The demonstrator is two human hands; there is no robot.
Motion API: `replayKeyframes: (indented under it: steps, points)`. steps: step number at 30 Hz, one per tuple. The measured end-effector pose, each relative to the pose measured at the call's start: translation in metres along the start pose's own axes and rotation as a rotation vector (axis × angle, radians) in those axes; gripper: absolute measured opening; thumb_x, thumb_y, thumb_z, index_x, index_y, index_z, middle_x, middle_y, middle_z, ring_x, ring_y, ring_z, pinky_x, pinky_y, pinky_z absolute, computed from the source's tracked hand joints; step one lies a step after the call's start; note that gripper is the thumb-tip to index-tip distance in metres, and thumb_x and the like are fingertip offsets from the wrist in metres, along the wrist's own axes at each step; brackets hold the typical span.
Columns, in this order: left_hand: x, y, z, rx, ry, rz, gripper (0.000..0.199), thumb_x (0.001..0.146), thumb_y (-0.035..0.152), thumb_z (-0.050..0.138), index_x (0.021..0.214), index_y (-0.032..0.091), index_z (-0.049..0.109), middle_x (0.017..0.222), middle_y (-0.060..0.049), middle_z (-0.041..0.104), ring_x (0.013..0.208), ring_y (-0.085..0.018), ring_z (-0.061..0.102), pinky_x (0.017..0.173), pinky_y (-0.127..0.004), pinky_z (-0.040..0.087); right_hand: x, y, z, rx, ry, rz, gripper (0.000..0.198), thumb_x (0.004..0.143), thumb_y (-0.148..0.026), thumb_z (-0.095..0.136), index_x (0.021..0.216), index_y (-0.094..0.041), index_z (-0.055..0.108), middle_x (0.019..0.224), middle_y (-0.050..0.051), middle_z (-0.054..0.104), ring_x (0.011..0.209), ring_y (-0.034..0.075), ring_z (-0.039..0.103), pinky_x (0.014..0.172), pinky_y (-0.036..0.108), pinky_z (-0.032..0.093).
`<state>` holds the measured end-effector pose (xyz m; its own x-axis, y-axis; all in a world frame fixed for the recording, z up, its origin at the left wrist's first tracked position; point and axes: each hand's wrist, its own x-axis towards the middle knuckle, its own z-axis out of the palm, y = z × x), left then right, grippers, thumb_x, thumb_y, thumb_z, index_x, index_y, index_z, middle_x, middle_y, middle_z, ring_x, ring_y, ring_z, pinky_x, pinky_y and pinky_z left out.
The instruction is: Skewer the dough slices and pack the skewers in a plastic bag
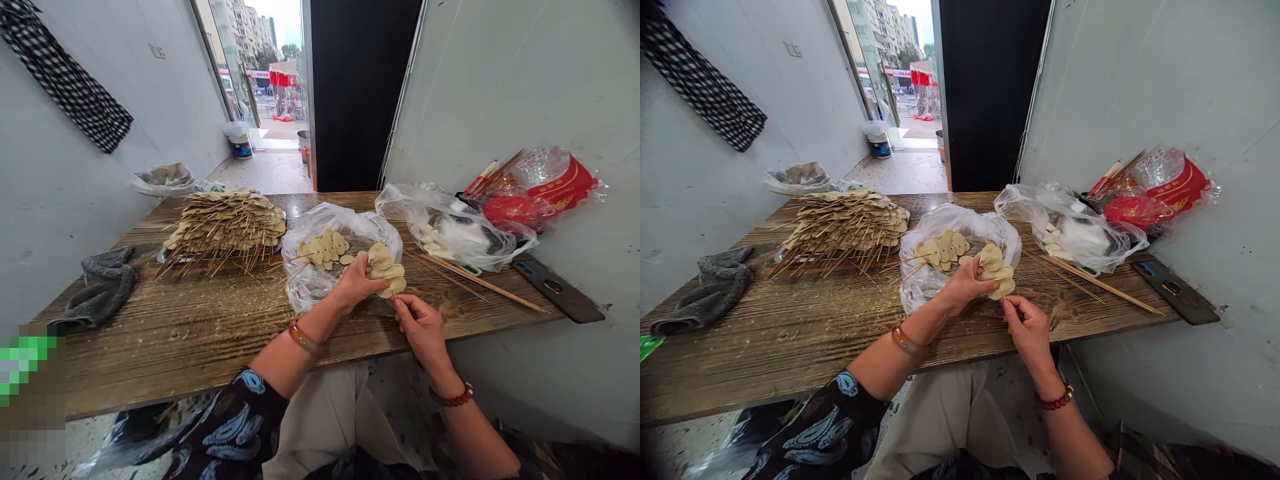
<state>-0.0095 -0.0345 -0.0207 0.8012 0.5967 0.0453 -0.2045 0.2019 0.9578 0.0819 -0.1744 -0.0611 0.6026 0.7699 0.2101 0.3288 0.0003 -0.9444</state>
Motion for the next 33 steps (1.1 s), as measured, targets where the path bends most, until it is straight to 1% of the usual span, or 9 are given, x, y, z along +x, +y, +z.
replayKeyframes:
  steps: [3, 9, 13, 16, 19, 23, 25, 28, 33]
  points:
    - [-0.001, 0.008, -0.004, -0.056, -0.025, -0.016, 0.068, 0.056, 0.022, 0.084, 0.116, 0.016, 0.054, 0.102, -0.009, 0.068, 0.088, -0.019, 0.066, 0.078, -0.031, 0.051, -0.001, 0.003, 0.0, 0.016, 0.026, 0.015, 0.031, 0.086, -0.045, 0.057, 0.088, -0.017, 0.068, 0.057, -0.003, 0.054, 0.045, 0.009, 0.046, 0.044, 0.022, 0.037]
    - [0.002, 0.023, -0.031, -0.09, 0.295, 0.044, 0.043, 0.071, 0.032, 0.074, 0.105, 0.014, 0.055, 0.083, -0.005, 0.067, 0.065, -0.011, 0.063, 0.059, -0.022, 0.047, -0.002, 0.007, 0.0, 0.134, 0.104, 0.048, 0.032, 0.085, -0.045, 0.059, 0.093, -0.016, 0.068, 0.06, -0.003, 0.054, 0.046, 0.009, 0.045, 0.042, 0.022, 0.036]
    - [0.007, 0.025, -0.047, 0.024, 0.418, 0.104, 0.026, 0.075, 0.027, 0.067, 0.095, 0.015, 0.058, 0.075, -0.001, 0.065, 0.058, -0.009, 0.059, 0.056, -0.021, 0.044, -0.003, 0.007, 0.001, 0.242, 0.174, 0.047, 0.029, 0.084, -0.044, 0.06, 0.092, -0.017, 0.067, 0.059, -0.004, 0.052, 0.046, 0.008, 0.043, 0.041, 0.021, 0.035]
    - [0.012, 0.021, -0.053, 0.276, 0.422, 0.134, 0.015, 0.074, 0.021, 0.064, 0.087, 0.015, 0.062, 0.07, 0.0, 0.062, 0.058, -0.01, 0.057, 0.058, -0.023, 0.043, -0.003, 0.005, 0.002, 0.297, 0.23, 0.048, 0.029, 0.083, -0.044, 0.061, 0.09, -0.017, 0.066, 0.059, -0.004, 0.052, 0.044, 0.007, 0.042, 0.04, 0.02, 0.035]
    - [0.014, 0.014, -0.056, 0.689, 0.387, 0.216, 0.01, 0.072, 0.014, 0.061, 0.08, 0.016, 0.067, 0.07, -0.001, 0.062, 0.065, -0.013, 0.056, 0.067, -0.026, 0.044, -0.003, 0.005, 0.002, 0.297, 0.246, 0.045, 0.03, 0.083, -0.045, 0.061, 0.09, -0.017, 0.066, 0.058, -0.004, 0.052, 0.044, 0.007, 0.042, 0.04, 0.021, 0.035]
    - [0.013, 0.006, -0.055, 1.164, 0.241, 0.294, 0.016, 0.075, 0.012, 0.057, 0.082, 0.018, 0.07, 0.083, -0.006, 0.064, 0.082, -0.02, 0.057, 0.08, -0.033, 0.044, -0.003, 0.006, 0.003, 0.269, 0.241, 0.033, 0.031, 0.083, -0.047, 0.06, 0.089, -0.016, 0.066, 0.058, -0.003, 0.052, 0.044, 0.008, 0.042, 0.04, 0.021, 0.035]
    - [0.012, 0.003, -0.054, 1.27, 0.176, 0.299, 0.017, 0.075, 0.014, 0.057, 0.084, 0.018, 0.071, 0.09, -0.008, 0.064, 0.09, -0.023, 0.057, 0.085, -0.035, 0.044, -0.003, 0.006, 0.003, 0.264, 0.239, 0.032, 0.031, 0.083, -0.047, 0.06, 0.089, -0.016, 0.066, 0.058, -0.003, 0.052, 0.044, 0.008, 0.042, 0.04, 0.021, 0.034]
    - [0.013, 0.002, -0.051, 1.339, 0.151, 0.259, 0.015, 0.076, 0.017, 0.06, 0.086, 0.018, 0.071, 0.093, -0.009, 0.063, 0.093, -0.024, 0.057, 0.086, -0.034, 0.044, -0.003, 0.007, 0.003, 0.243, 0.217, 0.035, 0.032, 0.084, -0.047, 0.06, 0.089, -0.017, 0.066, 0.058, -0.003, 0.052, 0.045, 0.009, 0.043, 0.041, 0.021, 0.035]
    - [0.014, 0.001, -0.044, 1.364, 0.233, 0.193, 0.016, 0.08, 0.017, 0.054, 0.073, 0.018, 0.068, 0.086, -0.009, 0.063, 0.084, -0.022, 0.058, 0.08, -0.033, 0.043, -0.003, 0.007, 0.002, 0.18, 0.2, 0.026, 0.032, 0.084, -0.047, 0.058, 0.09, -0.016, 0.067, 0.057, -0.003, 0.052, 0.045, 0.009, 0.043, 0.041, 0.022, 0.035]
